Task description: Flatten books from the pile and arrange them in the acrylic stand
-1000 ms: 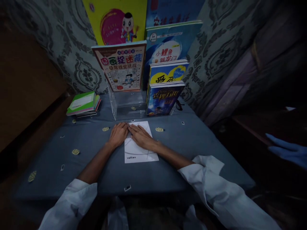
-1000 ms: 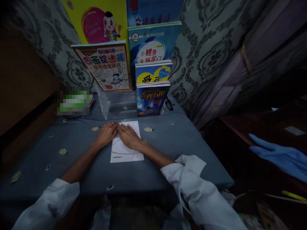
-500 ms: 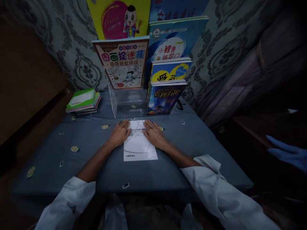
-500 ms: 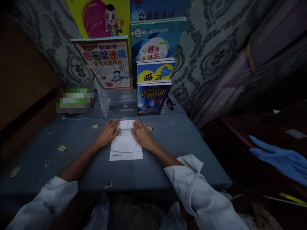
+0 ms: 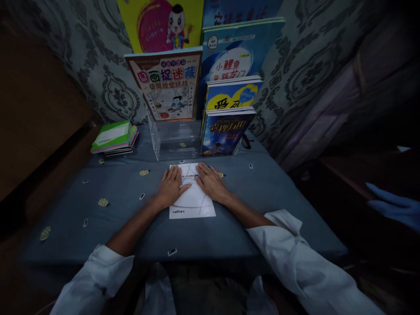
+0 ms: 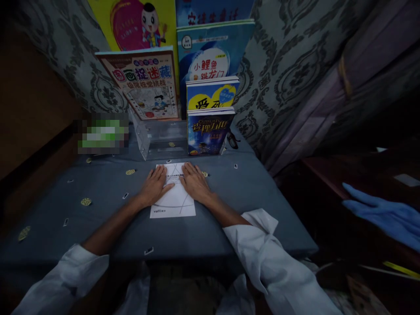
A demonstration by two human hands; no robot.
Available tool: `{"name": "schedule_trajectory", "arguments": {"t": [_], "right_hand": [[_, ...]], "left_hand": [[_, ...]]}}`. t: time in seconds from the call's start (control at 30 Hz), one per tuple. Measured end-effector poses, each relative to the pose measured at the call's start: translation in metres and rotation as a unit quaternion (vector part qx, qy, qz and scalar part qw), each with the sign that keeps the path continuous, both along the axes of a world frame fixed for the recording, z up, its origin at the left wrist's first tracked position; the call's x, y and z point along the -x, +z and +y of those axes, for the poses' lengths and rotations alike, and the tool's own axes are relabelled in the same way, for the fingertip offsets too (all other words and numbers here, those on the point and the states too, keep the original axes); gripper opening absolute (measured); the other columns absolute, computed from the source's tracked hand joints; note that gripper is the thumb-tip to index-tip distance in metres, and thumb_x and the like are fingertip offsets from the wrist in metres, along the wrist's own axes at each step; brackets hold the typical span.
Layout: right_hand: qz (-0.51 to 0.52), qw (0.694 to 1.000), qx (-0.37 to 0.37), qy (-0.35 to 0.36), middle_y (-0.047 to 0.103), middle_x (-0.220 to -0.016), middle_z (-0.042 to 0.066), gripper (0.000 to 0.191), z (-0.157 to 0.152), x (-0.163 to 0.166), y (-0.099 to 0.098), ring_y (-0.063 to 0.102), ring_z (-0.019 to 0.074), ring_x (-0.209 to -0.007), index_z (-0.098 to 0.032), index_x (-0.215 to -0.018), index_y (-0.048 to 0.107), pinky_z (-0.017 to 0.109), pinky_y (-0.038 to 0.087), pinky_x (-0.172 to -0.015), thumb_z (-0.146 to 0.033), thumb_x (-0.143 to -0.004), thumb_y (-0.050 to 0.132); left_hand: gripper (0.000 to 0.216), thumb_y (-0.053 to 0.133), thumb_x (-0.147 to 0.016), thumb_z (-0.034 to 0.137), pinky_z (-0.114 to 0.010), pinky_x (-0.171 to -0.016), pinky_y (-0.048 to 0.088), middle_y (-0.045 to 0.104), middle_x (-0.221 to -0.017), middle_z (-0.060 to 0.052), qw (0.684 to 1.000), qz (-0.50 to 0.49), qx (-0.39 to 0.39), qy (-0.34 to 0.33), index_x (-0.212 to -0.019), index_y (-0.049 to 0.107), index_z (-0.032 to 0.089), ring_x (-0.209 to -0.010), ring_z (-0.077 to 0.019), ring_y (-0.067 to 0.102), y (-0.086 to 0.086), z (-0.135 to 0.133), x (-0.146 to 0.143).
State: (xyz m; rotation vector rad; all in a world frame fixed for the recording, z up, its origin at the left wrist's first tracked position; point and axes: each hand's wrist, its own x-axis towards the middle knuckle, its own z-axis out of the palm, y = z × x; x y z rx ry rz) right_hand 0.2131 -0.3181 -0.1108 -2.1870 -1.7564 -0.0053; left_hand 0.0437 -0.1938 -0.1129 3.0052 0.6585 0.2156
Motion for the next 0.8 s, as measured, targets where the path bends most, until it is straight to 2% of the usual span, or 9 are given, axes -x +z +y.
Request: {"name": "schedule_trajectory", "arguments": {"t": [0.07,0.13,0.3,0.37,0.6,0.7,0.8], "right_hand": [[-0.004,1.0,-0.001,0.001,0.045,-0.155,0.02,0.051,-0.001,0.001,0.001,0.036,0.0286,-0.148,-0.009,-0.145,0.05,0.051,0.03,-0.121,-0.031,-0.102,0.036],[-0.006,1.0,-0.001,0.006,0.045,-0.156,0.019,0.049,-0.001,0.001,0.002,0.035,0.0285,-0.149,-0.012,-0.146,0.051,0.052,0.031,-0.121,-0.031,-0.103,0.036],[-0.01,1.0,0.011,0.012,0.044,-0.157,0.017,0.048,-0.003,0.001,0.004,0.033,0.0275,-0.15,-0.016,-0.148,0.049,0.051,0.029,-0.121,-0.031,-0.104,0.035],[-0.009,1.0,0.015,0.01,0.043,-0.157,0.018,0.048,-0.004,0.001,0.005,0.032,0.0272,-0.15,-0.016,-0.148,0.049,0.051,0.029,-0.121,-0.03,-0.104,0.035],[-0.017,0.999,0.029,0.012,0.042,-0.157,0.018,0.048,-0.007,0.007,0.014,0.031,0.0296,-0.151,-0.015,-0.148,0.05,0.055,0.027,-0.121,-0.029,-0.104,0.036],[-0.028,0.998,0.025,0.048,0.045,-0.156,0.018,0.048,-0.011,0.016,0.015,0.034,0.0285,-0.15,-0.016,-0.147,0.05,0.057,0.024,-0.122,-0.028,-0.104,0.035],[-0.016,0.995,0.016,0.096,0.044,-0.157,0.015,0.048,-0.015,0.024,0.014,0.035,0.0257,-0.149,-0.017,-0.148,0.049,0.053,0.025,-0.123,-0.03,-0.104,0.034]], "left_hand": [[0.078,0.032,-0.101,0.062,-0.055,-0.123,0.024,0.033,-0.159,-0.026,1.0,-0.001,-0.008,0.009,-0.153,0.033,0.004,-0.152,-0.0354,0.025,-0.002,-0.002,0.001],[0.074,0.031,-0.102,0.059,-0.054,-0.123,0.024,0.032,-0.16,-0.025,1.0,0.003,-0.007,-0.012,-0.153,0.033,0.005,-0.153,-0.0337,0.024,-0.001,-0.002,0.004],[0.063,0.022,-0.106,0.055,-0.046,-0.125,0.021,0.028,-0.165,-0.012,0.987,0.017,0.017,-0.161,-0.157,0.027,0.019,-0.155,-0.0223,0.02,0.01,0.0,0.016],[0.063,0.022,-0.105,0.056,-0.045,-0.125,0.02,0.028,-0.165,-0.01,0.983,0.02,0.025,-0.181,-0.158,0.026,0.021,-0.155,-0.0209,0.019,0.012,-0.001,0.021],[0.071,0.027,-0.104,0.058,-0.049,-0.123,0.026,0.031,-0.162,-0.021,0.999,-0.011,0.003,-0.051,-0.154,0.031,0.008,-0.153,-0.0298,0.023,0.003,-0.011,0.024],[0.07,0.029,-0.104,0.057,-0.048,-0.123,0.027,0.033,-0.161,-0.022,0.999,-0.013,0.001,-0.045,-0.153,0.034,0.007,-0.153,-0.0299,0.025,0.002,-0.013,0.024],[0.066,0.029,-0.104,0.055,-0.05,-0.123,0.028,0.034,-0.161,-0.02,0.998,-0.021,0.0,-0.06,-0.153,0.035,0.011,-0.152,-0.0289,0.026,0.006,-0.011,0.026]]}}
